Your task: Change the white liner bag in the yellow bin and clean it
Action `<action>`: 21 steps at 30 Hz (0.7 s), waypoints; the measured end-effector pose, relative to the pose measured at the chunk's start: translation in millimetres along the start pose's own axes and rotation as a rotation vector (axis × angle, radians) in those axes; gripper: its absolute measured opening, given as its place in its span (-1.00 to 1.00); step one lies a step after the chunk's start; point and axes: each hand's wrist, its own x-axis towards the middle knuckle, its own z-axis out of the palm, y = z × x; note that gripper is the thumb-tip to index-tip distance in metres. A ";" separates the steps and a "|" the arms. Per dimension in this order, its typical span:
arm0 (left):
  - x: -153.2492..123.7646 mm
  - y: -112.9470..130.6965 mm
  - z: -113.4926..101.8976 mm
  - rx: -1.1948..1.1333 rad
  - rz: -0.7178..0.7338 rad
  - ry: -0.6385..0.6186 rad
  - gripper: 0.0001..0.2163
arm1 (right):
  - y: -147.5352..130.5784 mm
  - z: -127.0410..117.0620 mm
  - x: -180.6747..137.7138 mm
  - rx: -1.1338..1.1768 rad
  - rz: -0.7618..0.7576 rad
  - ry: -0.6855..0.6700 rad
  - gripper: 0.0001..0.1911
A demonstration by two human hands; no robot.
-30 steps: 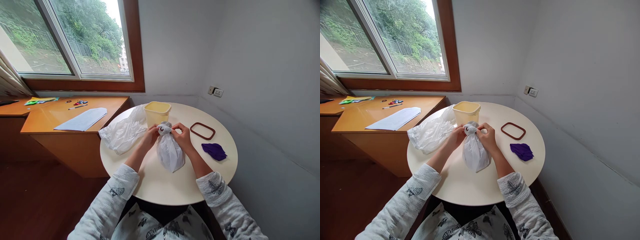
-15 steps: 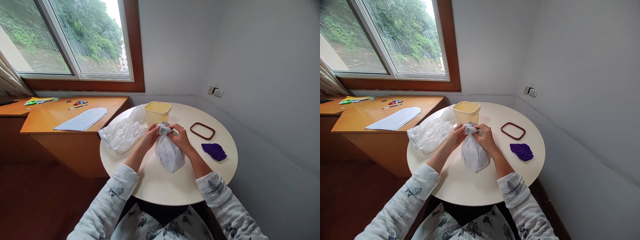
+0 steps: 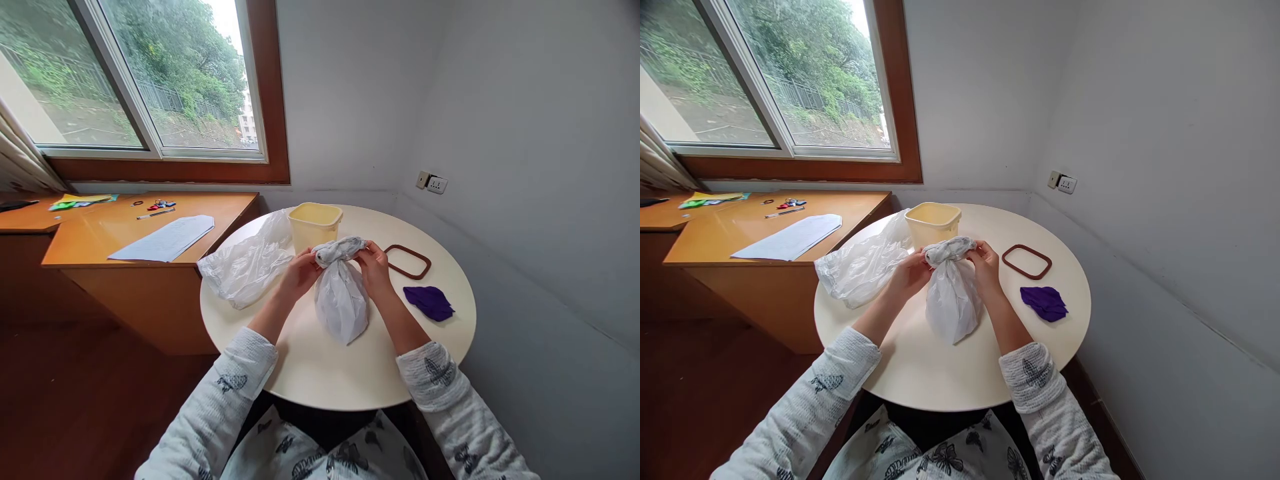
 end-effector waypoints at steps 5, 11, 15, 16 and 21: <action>4.1 4.2 4.4 0.004 -0.002 -0.001 -0.94 | -5.4 -2.2 1.8 -0.112 -0.029 0.025 -0.80; 10.0 24.3 18.1 0.293 0.079 0.003 -0.90 | -31.9 6.9 -6.5 -0.444 -0.268 -0.144 -0.42; 7.8 38.4 32.8 0.567 0.122 -0.069 -0.88 | -41.0 22.4 -16.1 -0.624 -0.317 -0.248 -0.46; 7.3 41.4 36.3 0.625 0.133 -0.080 -0.87 | -41.4 25.3 -17.5 -0.633 -0.332 -0.251 -0.54; 8.2 53.9 46.7 0.826 0.162 -0.096 -0.84 | -40.8 26.4 -14.6 -0.634 -0.394 -0.176 -0.84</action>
